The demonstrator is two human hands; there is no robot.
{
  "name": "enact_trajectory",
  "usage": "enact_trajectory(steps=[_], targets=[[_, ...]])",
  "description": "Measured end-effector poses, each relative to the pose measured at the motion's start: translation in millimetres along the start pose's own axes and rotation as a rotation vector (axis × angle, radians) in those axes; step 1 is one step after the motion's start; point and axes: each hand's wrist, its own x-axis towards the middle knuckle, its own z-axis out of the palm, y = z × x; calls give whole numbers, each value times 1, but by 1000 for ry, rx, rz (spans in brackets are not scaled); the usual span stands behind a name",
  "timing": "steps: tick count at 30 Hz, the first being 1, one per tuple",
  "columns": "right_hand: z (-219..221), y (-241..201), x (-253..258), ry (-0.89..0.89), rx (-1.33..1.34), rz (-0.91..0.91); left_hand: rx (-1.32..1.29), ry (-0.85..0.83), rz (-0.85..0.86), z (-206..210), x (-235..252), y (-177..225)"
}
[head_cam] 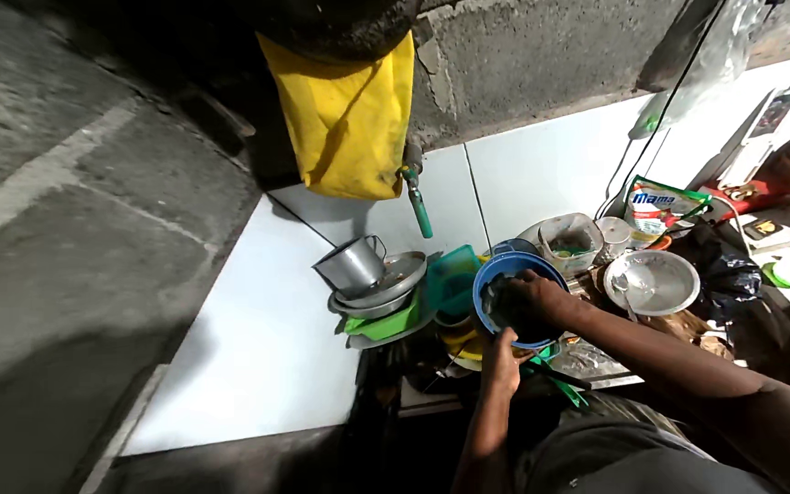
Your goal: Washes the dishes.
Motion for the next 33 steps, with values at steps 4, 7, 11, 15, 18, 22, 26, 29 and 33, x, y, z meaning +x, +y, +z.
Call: enact_trajectory(steps=[4,7,11,15,18,22,26,29,33], targets=[[27,-3,-3,7,44,-263,78,9,90,6,0,-9],[4,-5,-10,-270,-235,-201,11,78,142,-7,8,3],[-3,17,21,70,-116,-144,-18,-16,101,8,4,-2],[23,1,14,15,164,-517,17,30,142,3,12,8],[-5,12,7,-204,-254,-503,29,75,151,-16,17,10],[-15,48,34,192,-628,-636,127,48,131,1,11,18],[0,22,12,-186,-364,-181,149,116,202,2,26,22],[24,2,6,-172,189,-120,188,104,106,3,38,8],[31,-35,40,299,1181,173,283,-2,292,10,39,-5]])
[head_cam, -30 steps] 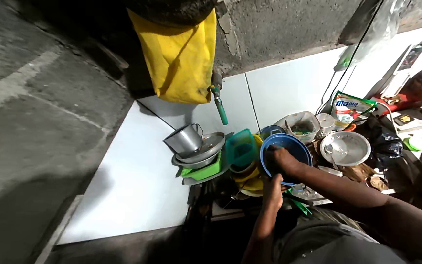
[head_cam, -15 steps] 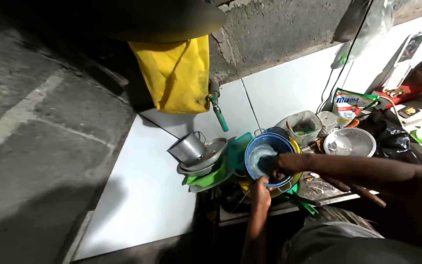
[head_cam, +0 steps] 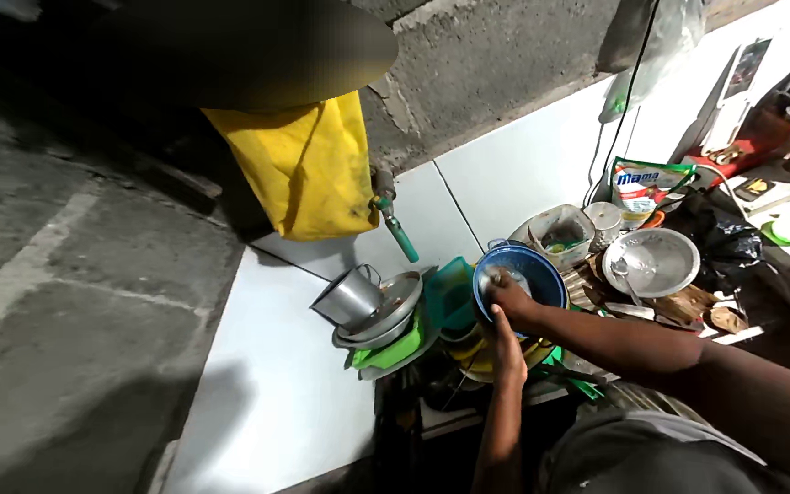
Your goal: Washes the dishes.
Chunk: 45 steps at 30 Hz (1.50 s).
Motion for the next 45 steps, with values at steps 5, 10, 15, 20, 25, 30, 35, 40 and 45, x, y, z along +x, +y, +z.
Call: enact_trajectory(steps=[5,10,15,20,25,30,35,40,45], targets=[[-27,3,-6,-501,-528,-195,69,140,40,-17,6,15],[-76,-31,11,-753,-1522,-268,251,-59,25,-42,-1,26],[-82,-19,50,-639,-1561,-798,284,-69,15,-47,7,43],[-32,3,-2,-608,-940,-129,135,92,-90,-29,23,22],[17,-13,15,-53,160,74,123,35,96,-6,17,6],[-42,-2,3,-632,-969,-189,122,113,-47,-33,28,18],[-96,-2,68,-668,-1608,-636,264,-86,46,-29,17,26],[-55,2,43,-519,-976,-694,44,-29,-147,-7,24,31],[-75,-19,33,-684,-1407,-426,9,12,-177,-31,26,27]])
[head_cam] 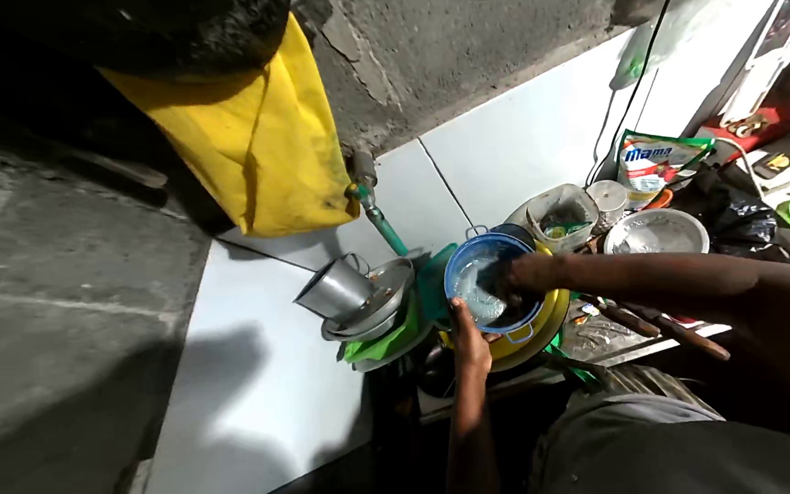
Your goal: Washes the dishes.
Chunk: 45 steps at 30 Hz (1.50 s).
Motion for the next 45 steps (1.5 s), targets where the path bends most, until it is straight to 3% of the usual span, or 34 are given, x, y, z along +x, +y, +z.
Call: enact_trajectory(steps=[2,5,7,10,13,15,18,20,22,25,28,30,33,38,42,45], targets=[[-3,15,15,204,-32,38,-1,-61,19,7,-4,6],[-3,-11,32,441,225,-121,64,-40,85,14,-5,21],[-6,-36,27,315,365,-219,72,53,113,6,-3,33],[-35,-53,10,-22,423,-113,85,60,55,-14,-8,54],[-65,-72,-8,-147,522,-128,41,22,-33,-27,-5,69],[-65,-79,-9,-142,390,-158,48,-48,-96,-36,-7,82],[-67,-78,-7,90,288,-245,41,-145,-37,-51,-12,97],[-84,-67,-14,201,570,-354,-12,-209,48,-61,-15,94],[-95,-57,-21,268,966,-418,-60,-133,42,-54,-12,71],[-96,-51,-25,378,1524,-241,-189,-127,-130,-28,-2,28],[-77,-35,-10,393,1774,-203,-478,-234,-166,-9,5,10],[-63,-27,0,404,1774,-177,-701,-186,-45,-2,6,12],[-51,-15,6,521,1586,0,-878,-105,190,-8,6,26],[-36,10,-1,699,1313,225,-620,95,473,-21,-3,56],[-44,-7,-17,921,1152,100,-561,208,611,-22,-11,63],[-42,4,-14,908,1208,121,-463,203,668,-26,-14,68]])
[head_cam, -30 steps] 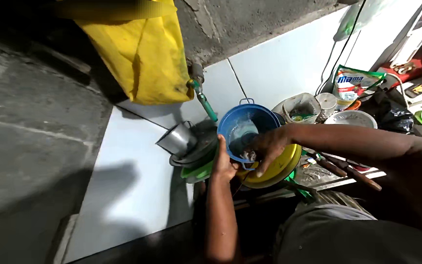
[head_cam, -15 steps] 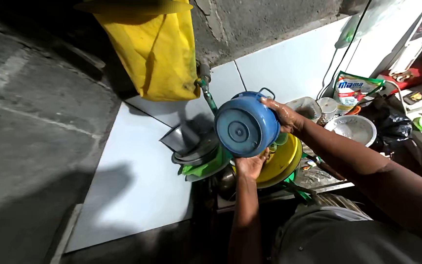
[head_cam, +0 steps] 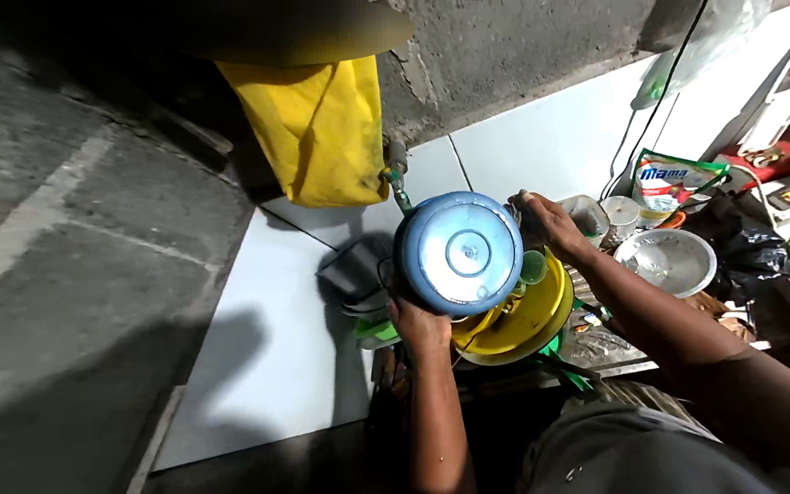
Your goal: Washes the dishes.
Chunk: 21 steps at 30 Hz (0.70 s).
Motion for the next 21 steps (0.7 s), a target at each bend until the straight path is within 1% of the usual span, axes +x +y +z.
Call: enact_trajectory(steps=[2,3,5,6,8,10,11,12,13,15,16,17,18,20,21], targets=[[-8,13,5,32,35,25,198,11,62,-2,1,3],[-9,14,5,60,42,5,323,10,94,-4,1,2],[-5,0,-5,61,34,-110,518,-22,151,-8,-1,-6],[1,-12,-14,28,-6,-205,600,-35,175,-7,-2,-12],[22,-30,-35,-65,-208,-440,756,-83,196,0,-7,-20],[48,-31,-43,-134,-480,-705,860,-157,258,10,-14,-27],[57,-25,-40,-158,-585,-778,879,-198,329,12,-18,-33],[61,-19,-33,-172,-632,-768,886,-219,415,13,-22,-40],[60,-15,-21,-184,-584,-664,880,-218,502,14,-25,-47],[48,-12,13,-215,-361,-257,841,-214,598,14,-32,-51],[43,-9,26,-235,-264,-86,826,-210,621,12,-34,-52],[42,-9,28,-239,-234,-22,824,-207,630,9,-34,-52],[45,-13,18,-216,-287,-77,825,-198,638,7,-30,-52],[58,-18,-15,-153,-472,-392,809,-192,639,4,-23,-54],[61,-15,-26,-133,-518,-512,794,-201,620,3,-23,-55]])
